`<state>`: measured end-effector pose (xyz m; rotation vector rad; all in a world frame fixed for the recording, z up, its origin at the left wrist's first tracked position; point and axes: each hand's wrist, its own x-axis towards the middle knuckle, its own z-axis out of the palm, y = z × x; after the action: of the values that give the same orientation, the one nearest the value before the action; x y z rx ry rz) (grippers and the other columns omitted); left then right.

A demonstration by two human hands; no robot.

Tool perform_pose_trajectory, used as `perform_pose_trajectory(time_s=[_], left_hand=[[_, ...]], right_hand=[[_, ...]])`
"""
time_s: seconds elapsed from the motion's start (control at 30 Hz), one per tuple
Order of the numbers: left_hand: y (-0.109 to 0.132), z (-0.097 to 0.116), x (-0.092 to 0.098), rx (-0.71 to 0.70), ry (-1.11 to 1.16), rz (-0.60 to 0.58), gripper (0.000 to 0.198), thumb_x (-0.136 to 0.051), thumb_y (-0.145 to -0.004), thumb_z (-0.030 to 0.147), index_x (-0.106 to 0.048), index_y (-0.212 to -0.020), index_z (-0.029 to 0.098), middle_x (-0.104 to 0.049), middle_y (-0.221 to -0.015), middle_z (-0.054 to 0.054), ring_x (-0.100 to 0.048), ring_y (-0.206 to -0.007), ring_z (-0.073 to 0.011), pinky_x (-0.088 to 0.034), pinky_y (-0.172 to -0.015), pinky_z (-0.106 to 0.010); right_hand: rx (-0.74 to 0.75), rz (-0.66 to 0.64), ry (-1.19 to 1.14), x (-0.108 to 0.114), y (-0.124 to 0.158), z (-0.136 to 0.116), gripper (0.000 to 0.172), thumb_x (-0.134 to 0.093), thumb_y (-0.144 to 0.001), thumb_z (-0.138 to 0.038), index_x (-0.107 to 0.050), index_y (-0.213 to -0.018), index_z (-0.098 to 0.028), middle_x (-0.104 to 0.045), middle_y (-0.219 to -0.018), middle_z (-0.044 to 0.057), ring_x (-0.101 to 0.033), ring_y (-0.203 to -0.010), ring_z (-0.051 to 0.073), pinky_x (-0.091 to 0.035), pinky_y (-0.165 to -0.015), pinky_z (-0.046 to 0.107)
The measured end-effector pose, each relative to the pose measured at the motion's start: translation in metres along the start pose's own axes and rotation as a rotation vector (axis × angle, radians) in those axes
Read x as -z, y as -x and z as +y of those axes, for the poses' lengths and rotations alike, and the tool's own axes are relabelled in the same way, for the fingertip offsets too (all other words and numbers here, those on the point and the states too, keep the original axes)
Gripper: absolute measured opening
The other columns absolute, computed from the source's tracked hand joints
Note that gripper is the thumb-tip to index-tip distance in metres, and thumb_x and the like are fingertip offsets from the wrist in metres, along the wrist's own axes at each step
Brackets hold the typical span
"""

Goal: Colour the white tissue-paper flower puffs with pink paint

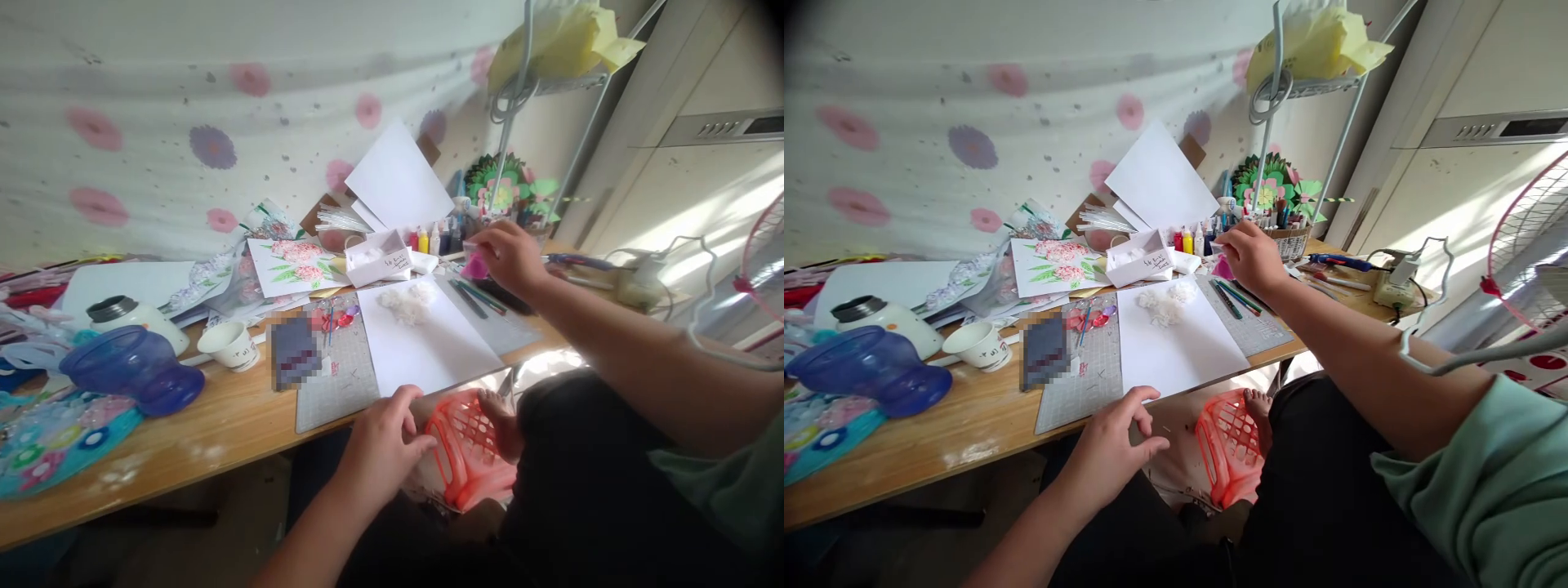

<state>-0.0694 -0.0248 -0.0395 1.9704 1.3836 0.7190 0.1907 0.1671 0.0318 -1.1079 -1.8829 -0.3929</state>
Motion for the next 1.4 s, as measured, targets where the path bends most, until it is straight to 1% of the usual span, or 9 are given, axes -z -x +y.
perform_pose_trajectory(time_s=[0.1,0.3,0.43,0.57,0.63,0.73,0.9,1.07,1.4], left_hand=[[0.0,0.0,0.008,-0.076,-0.044,-0.018,0.013,-0.055,-0.076,0.014,-0.06,-0.084,0.023,-0.059,-0.091,-0.003,-0.054,-0.085,-0.0196,-0.038,-0.075,-0.029],[-0.019,0.009,0.015,-0.009,0.008,-0.061,0.011,-0.048,-0.087,0.026,-0.058,-0.087,0.023,-0.058,-0.064,0.002,-0.053,-0.06,-0.0145,-0.039,-0.06,-0.025],[-0.061,0.02,0.03,-0.007,0.35,0.073,0.025,-0.055,-0.085,0.035,-0.054,-0.105,0.021,-0.06,-0.104,-0.007,-0.057,-0.096,-0.0203,-0.044,-0.08,-0.029],[-0.104,0.037,0.04,0.015,0.701,-0.193,0.045,-0.062,-0.08,0.039,-0.049,-0.118,0.02,-0.052,-0.122,-0.011,-0.053,-0.109,-0.0249,-0.044,-0.087,-0.036],[-0.121,0.04,0.036,0.061,0.766,-0.273,0.048,-0.066,-0.077,0.039,-0.05,-0.118,0.019,-0.056,-0.115,-0.011,-0.057,-0.103,-0.0247,-0.045,-0.084,-0.036],[-0.14,0.035,0.026,0.13,0.754,-0.253,0.041,-0.064,-0.079,0.037,-0.053,-0.111,0.015,-0.061,-0.104,-0.011,-0.063,-0.087,-0.0214,-0.047,-0.076,-0.033],[-0.156,0.004,0.019,0.1,0.595,-0.178,0.035,-0.06,-0.082,0.041,-0.056,-0.104,0.013,-0.064,-0.093,-0.009,-0.06,-0.078,-0.0168,-0.045,-0.069,-0.029],[-0.155,-0.022,0.017,0.057,0.516,-0.177,0.032,-0.061,-0.081,0.044,-0.058,-0.095,0.016,-0.057,-0.075,0.0,-0.051,-0.067,-0.012,-0.041,-0.063,-0.024],[-0.147,-0.029,0.017,0.048,0.401,-0.128,0.031,-0.062,-0.078,0.046,-0.056,-0.082,0.016,-0.049,-0.069,0.003,-0.043,-0.062,-0.0105,-0.035,-0.058,-0.022]], right_hand=[[0.003,-0.001,-0.024,0.017,-0.007,-0.01,0.019,-0.05,-0.083,-0.018,-0.068,-0.086,-0.017,-0.064,-0.09,0.01,-0.06,-0.081,0.021,-0.05,-0.069,0.035],[-0.07,0.015,-0.291,0.021,0.005,-0.035,0.008,-0.058,-0.077,-0.018,-0.066,-0.078,-0.019,-0.062,-0.075,0.004,-0.058,-0.065,0.017,-0.051,-0.057,0.032],[-0.267,-0.267,-0.848,0.016,0.019,-0.047,0.006,-0.065,-0.073,-0.02,-0.066,-0.079,-0.02,-0.062,-0.075,0.002,-0.059,-0.066,0.015,-0.051,-0.059,0.03],[-0.328,-0.322,-1.128,0.005,0.02,-0.055,0.008,-0.066,-0.073,-0.018,-0.066,-0.08,-0.021,-0.06,-0.075,0.002,-0.056,-0.066,0.014,-0.049,-0.059,0.028],[-0.328,-0.296,-1.132,-0.003,0.019,-0.056,0.007,-0.066,-0.073,-0.018,-0.067,-0.079,-0.022,-0.059,-0.075,0.002,-0.056,-0.068,0.014,-0.048,-0.06,0.029],[-0.36,-0.276,-1.091,-0.016,0.019,-0.052,0.004,-0.065,-0.074,-0.019,-0.066,-0.077,-0.021,-0.058,-0.076,0.002,-0.056,-0.071,0.015,-0.047,-0.063,0.03],[-0.481,-0.503,-1.152,-0.027,0.018,-0.035,0.011,-0.06,-0.079,-0.027,-0.064,-0.082,-0.017,-0.061,-0.075,0.003,-0.056,-0.069,0.014,-0.047,-0.065,0.028],[-0.422,-0.762,-1.06,-0.03,0.017,-0.033,0.018,-0.056,-0.082,-0.028,-0.063,-0.083,-0.011,-0.059,-0.074,0.004,-0.052,-0.067,0.012,-0.043,-0.062,0.025],[-0.486,-0.873,-1.101,-0.033,0.019,-0.045,0.018,-0.061,-0.079,-0.028,-0.063,-0.081,-0.01,-0.059,-0.071,0.003,-0.049,-0.063,0.01,-0.04,-0.059,0.023]])
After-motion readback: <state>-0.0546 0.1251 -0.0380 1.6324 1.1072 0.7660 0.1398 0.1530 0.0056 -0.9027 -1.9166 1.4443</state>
